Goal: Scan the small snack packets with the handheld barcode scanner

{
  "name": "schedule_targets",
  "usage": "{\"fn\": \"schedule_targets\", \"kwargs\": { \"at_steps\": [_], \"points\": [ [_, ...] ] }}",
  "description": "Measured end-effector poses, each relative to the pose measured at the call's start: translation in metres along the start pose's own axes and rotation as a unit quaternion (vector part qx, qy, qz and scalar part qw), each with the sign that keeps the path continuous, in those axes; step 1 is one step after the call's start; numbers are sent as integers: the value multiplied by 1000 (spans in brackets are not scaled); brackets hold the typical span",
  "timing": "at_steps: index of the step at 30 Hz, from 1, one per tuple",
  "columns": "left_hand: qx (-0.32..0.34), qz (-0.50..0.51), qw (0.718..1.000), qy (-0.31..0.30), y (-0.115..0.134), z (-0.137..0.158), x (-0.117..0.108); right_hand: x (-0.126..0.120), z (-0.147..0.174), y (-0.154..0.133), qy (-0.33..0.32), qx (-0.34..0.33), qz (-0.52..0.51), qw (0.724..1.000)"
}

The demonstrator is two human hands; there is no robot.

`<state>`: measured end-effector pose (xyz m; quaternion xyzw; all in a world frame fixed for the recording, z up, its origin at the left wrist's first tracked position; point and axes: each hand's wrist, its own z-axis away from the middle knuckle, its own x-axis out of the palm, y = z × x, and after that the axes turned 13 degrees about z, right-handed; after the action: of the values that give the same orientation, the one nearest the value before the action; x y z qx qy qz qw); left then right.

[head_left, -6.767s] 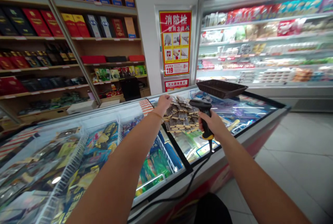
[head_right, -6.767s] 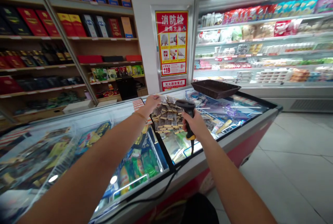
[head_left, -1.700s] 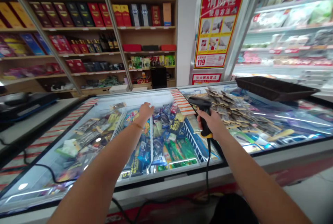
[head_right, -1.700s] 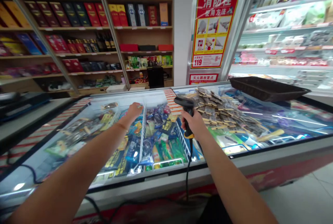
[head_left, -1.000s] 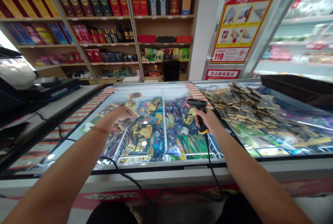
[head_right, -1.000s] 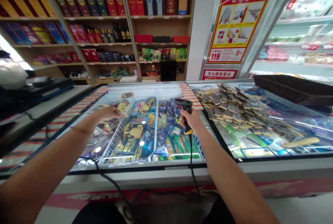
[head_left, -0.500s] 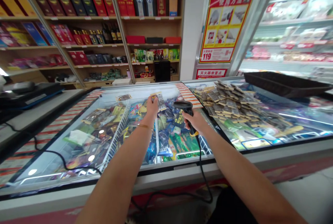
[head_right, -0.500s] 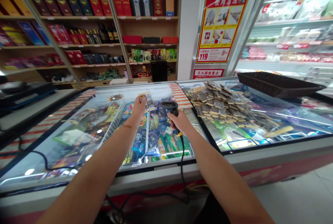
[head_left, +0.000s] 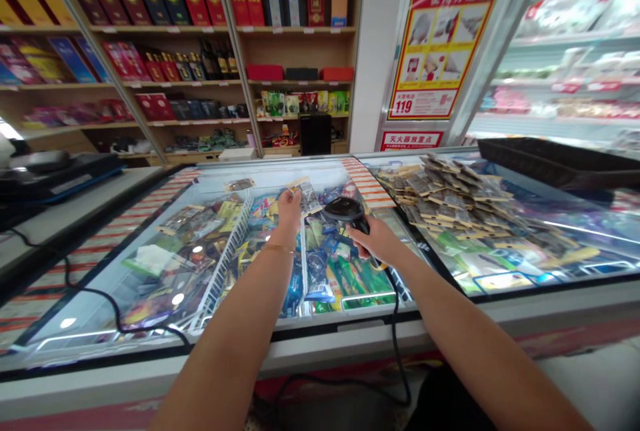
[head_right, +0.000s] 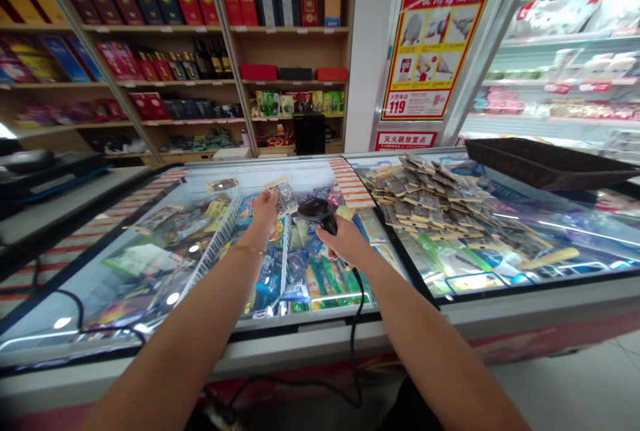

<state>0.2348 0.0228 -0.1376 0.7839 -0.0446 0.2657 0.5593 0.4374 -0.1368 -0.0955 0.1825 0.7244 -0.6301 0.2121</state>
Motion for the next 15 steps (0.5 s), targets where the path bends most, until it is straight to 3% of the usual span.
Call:
{"fn": "schedule_targets", "kwargs": {
  "at_steps": [15],
  "points": [
    [-47,60,997,12,5,5,3,-1,3,-5,-25,2,-16,1000]
  ]
}}
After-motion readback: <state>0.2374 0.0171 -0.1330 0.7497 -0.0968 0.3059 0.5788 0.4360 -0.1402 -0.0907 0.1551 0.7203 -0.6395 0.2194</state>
